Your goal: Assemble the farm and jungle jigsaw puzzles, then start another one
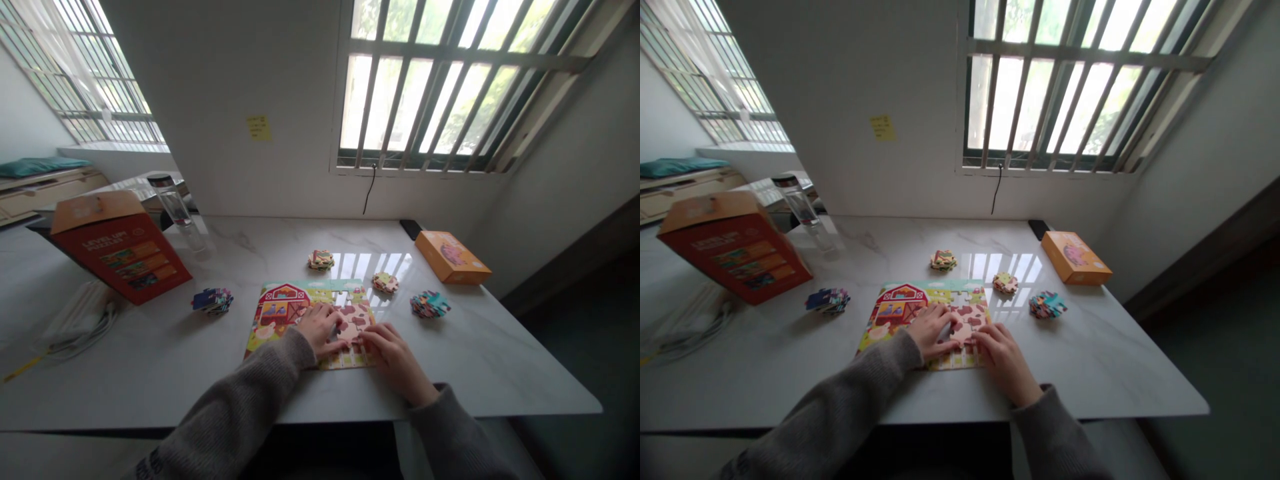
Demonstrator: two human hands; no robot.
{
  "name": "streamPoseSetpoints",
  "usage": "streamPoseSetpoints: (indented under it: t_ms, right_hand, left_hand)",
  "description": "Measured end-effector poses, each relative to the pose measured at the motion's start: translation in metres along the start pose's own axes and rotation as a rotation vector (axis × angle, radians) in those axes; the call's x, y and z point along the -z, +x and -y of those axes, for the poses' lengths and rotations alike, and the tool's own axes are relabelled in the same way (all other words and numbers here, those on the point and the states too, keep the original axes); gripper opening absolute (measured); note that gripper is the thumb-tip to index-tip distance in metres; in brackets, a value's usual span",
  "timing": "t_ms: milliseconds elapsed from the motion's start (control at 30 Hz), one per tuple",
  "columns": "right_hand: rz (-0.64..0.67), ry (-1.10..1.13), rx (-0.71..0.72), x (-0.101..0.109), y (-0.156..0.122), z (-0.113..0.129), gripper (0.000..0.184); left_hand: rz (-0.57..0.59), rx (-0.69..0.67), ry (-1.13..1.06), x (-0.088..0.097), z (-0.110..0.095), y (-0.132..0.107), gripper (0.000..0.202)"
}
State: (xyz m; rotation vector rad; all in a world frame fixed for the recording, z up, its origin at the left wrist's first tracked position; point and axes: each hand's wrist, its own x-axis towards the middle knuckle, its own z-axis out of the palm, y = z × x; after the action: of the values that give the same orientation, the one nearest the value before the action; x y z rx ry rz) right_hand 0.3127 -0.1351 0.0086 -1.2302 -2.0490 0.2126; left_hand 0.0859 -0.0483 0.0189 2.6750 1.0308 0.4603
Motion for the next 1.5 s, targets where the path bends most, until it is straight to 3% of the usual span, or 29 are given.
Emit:
streamPoseSetpoints:
  t_ms: [300,767,1267,1500]
  right_hand:
    - [0.033,-0.082,0.004,-0.002,-0.001,0.002,0.029]
    - [0.084,-0.104,0.014,0.001,0.001,0.006,0.031]
    - [0.122,-0.177,0.024,-0.001,0.000,0.006,0.026]
    - [0.141,-0.197,0.041,0.002,0.001,0.009,0.024]
  left_hand:
    - [0.012,0.050,0.030,0.002,-0.008,0.001,0.038]
    - [0.001,0.007,-0.003,-0.001,-0.007,0.001,0.027]
    - [-0.034,0.095,0.028,-0.008,-0.019,0.002,0.023]
    - [-0.055,0.047,-0.009,-0.003,-0.008,0.001,0.021]
